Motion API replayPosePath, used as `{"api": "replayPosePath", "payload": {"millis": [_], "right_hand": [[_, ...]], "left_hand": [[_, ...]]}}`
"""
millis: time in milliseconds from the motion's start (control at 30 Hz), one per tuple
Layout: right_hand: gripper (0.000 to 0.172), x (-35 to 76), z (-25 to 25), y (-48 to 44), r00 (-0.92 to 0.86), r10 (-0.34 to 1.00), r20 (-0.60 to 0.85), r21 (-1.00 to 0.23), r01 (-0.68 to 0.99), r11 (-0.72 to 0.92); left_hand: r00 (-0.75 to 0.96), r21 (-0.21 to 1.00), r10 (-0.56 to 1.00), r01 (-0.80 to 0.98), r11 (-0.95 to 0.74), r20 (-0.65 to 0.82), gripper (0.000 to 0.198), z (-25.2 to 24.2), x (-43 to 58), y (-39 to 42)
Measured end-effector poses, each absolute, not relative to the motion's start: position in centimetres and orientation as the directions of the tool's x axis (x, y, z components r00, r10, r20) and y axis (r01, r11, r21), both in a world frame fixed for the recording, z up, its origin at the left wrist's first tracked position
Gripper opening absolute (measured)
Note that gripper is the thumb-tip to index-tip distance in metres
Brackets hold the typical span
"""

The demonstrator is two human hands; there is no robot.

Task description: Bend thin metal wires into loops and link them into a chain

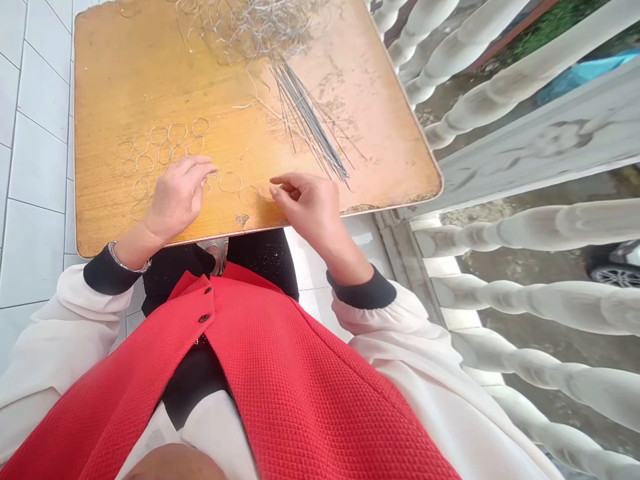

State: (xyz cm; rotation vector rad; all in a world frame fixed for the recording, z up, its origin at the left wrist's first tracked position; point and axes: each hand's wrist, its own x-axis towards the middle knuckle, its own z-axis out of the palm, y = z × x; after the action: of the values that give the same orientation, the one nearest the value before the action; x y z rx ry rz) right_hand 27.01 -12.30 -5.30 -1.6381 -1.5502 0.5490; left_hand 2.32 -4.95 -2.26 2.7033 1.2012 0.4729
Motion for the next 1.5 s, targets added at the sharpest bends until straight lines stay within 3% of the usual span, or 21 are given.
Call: {"api": "replayPosePath", "payload": {"millis": [133,233,367,500,633,833,1033,1233,1500], "right_hand": [[0.033,26.8,-5.0,-12.4,-0.173,0.929,0.327,-0.537,0.775,0.333],[0.041,26.6,-5.2,-12.4,-0.382,0.881,0.278,-0.445,0.762,0.471],[0.056,26.1,-6.3,-12.8,-0.475,0.853,0.217,-0.364,0.772,0.522],[0.068,24.7,-7.2,-12.4,-0.48,0.843,0.242,-0.273,0.8,0.534],[0.068,22.9,-7.2,-11.1,-0.423,0.869,0.257,-0.226,0.848,0.48],[0.077,20.2,-6.0,-9.7,-0.335,0.93,0.15,-0.208,0.909,0.361],[0.073,18.4,-5.4,-10.1,-0.272,0.949,0.161,-0.19,0.935,0.3],[0.067,18.5,-5.2,-10.9,-0.327,0.924,0.2,-0.224,0.903,0.368],[0.064,21.0,-5.1,-9.2,-0.313,0.912,0.265,-0.265,0.885,0.381]], "left_hand": [[0.645,0.266,0.717,0.666,-0.697,0.265,0.043,-3.4,0.9,-5.9],[0.66,0.256,0.709,0.661,-0.705,0.248,0.038,-3.7,0.2,-6.6],[0.687,0.231,0.693,0.654,-0.721,0.219,0.038,-4.1,-0.5,-7.6],[0.678,0.185,0.697,0.673,-0.716,0.235,0.044,-4.9,-1.0,-8.3],[0.664,0.16,0.711,0.695,-0.701,0.231,0.047,-5.4,-1.1,-8.7],[0.659,0.143,0.721,0.709,-0.69,0.213,0.048,-5.2,-0.8,-9.1],[0.656,0.14,0.711,0.703,-0.698,0.253,0.044,-5.3,-1.3,-8.7],[0.679,0.194,0.679,0.652,-0.733,0.279,0.037,-5.0,-2.5,-8.0],[0.625,0.217,0.751,0.719,-0.66,0.214,0.058,-4.0,-3.9,-6.6]]}}
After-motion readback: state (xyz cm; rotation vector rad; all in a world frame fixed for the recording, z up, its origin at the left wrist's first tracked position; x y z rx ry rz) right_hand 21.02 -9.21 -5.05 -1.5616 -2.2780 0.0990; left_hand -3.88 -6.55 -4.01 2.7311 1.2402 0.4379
